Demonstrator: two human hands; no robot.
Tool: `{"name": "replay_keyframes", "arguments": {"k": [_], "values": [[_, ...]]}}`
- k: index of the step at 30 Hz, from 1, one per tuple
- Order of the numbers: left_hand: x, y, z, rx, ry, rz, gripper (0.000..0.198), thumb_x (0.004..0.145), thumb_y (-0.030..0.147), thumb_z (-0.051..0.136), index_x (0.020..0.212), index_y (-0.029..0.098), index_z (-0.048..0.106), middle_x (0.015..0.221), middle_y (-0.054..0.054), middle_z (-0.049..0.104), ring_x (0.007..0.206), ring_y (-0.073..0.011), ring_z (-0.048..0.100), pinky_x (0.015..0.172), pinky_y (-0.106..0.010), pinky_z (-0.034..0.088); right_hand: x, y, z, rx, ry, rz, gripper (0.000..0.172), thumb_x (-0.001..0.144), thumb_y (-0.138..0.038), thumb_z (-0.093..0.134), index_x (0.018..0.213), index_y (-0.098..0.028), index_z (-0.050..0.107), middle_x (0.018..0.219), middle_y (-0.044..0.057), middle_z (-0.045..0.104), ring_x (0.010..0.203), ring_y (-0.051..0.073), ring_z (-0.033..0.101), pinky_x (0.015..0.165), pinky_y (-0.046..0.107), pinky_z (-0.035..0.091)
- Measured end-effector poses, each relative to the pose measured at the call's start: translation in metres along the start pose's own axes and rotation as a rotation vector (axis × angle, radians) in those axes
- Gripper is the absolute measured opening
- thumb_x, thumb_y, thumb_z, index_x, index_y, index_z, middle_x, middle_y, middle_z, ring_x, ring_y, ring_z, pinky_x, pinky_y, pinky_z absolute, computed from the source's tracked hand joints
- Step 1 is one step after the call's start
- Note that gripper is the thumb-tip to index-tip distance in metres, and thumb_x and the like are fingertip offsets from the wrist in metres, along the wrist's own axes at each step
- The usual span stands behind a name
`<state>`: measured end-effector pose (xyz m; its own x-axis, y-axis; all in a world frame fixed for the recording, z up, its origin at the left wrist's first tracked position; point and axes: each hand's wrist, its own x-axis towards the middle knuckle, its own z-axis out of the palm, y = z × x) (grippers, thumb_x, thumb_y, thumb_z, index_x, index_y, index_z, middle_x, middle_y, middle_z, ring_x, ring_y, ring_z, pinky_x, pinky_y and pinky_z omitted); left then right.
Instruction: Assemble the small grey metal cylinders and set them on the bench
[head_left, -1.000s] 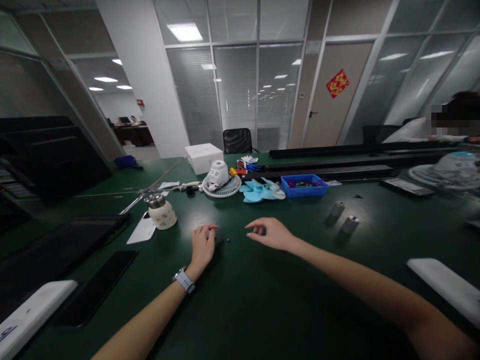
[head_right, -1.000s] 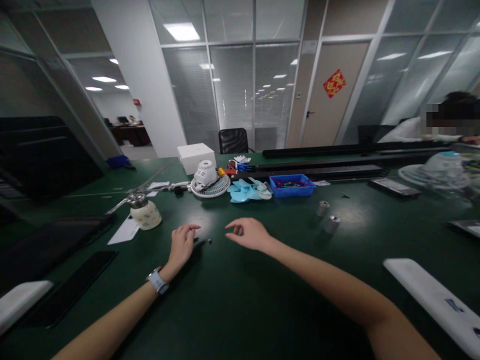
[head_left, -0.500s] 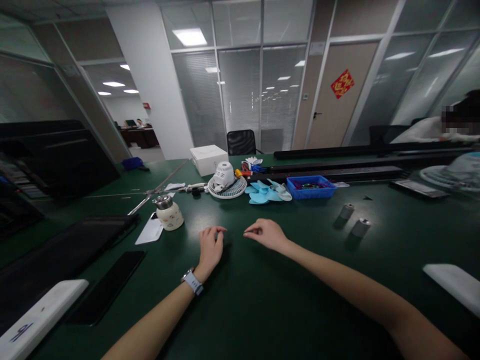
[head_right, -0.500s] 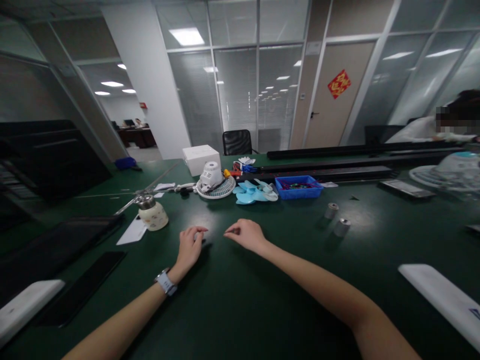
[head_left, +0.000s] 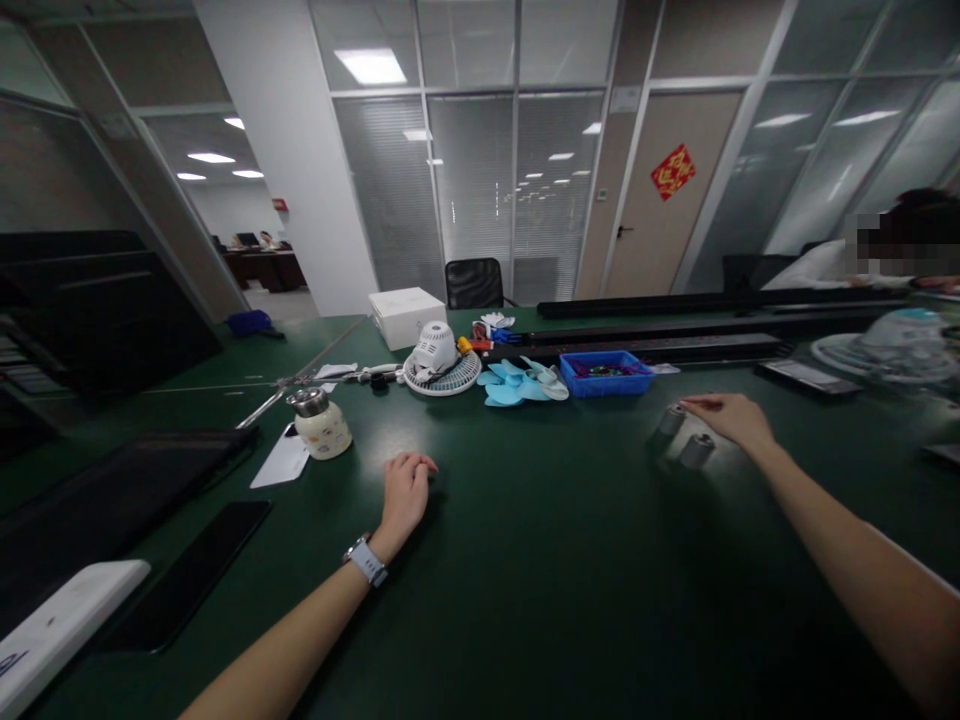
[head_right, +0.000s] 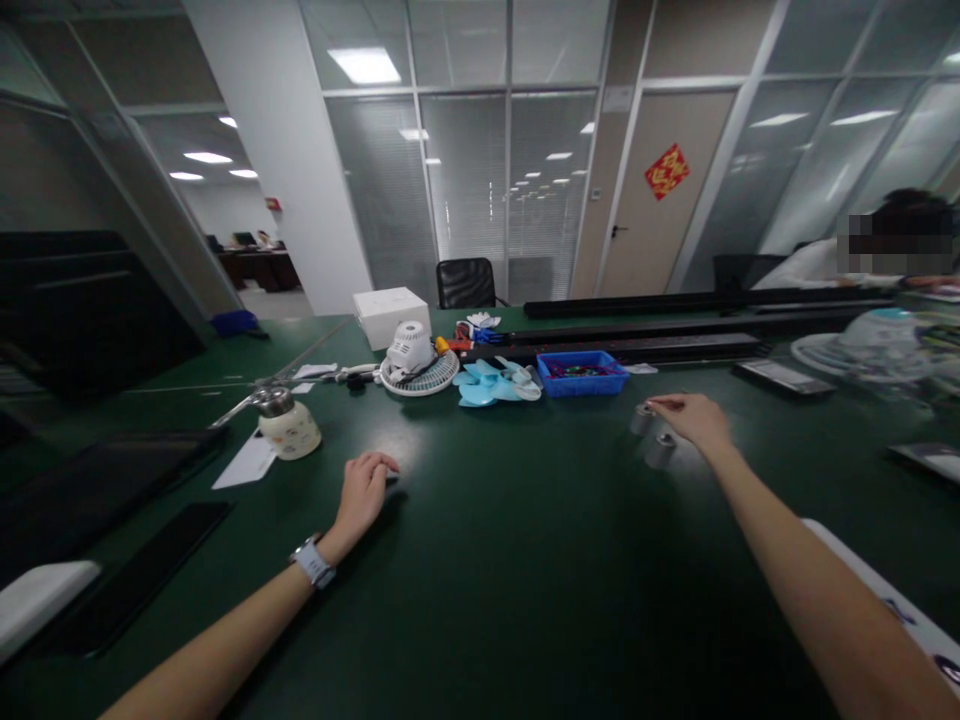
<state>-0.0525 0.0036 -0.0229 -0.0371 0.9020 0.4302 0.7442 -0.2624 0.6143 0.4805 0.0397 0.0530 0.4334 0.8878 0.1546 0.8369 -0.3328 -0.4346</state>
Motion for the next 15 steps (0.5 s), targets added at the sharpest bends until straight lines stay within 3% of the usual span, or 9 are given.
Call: {"name": "replay_keyframes", "arguments": {"k": [15], "values": [[0.0005,0.001,0.0009,0.015,-0.005,0.0,0.031,0.084,0.019,0.036,0.071,0.02,0.063,0.084,-0.006,0.062,0.09,-0.0225,0.05,0.087,-0.038,0.037,0.0047,0.0008,0.0103,0.014,-0.061,0.011,0.047,0.082,-0.05,0.055,0.112,-0.018,0.07,0.102,0.012,0.068,0.08,0.018,0.057,0.068,0.027,0.036]]}}
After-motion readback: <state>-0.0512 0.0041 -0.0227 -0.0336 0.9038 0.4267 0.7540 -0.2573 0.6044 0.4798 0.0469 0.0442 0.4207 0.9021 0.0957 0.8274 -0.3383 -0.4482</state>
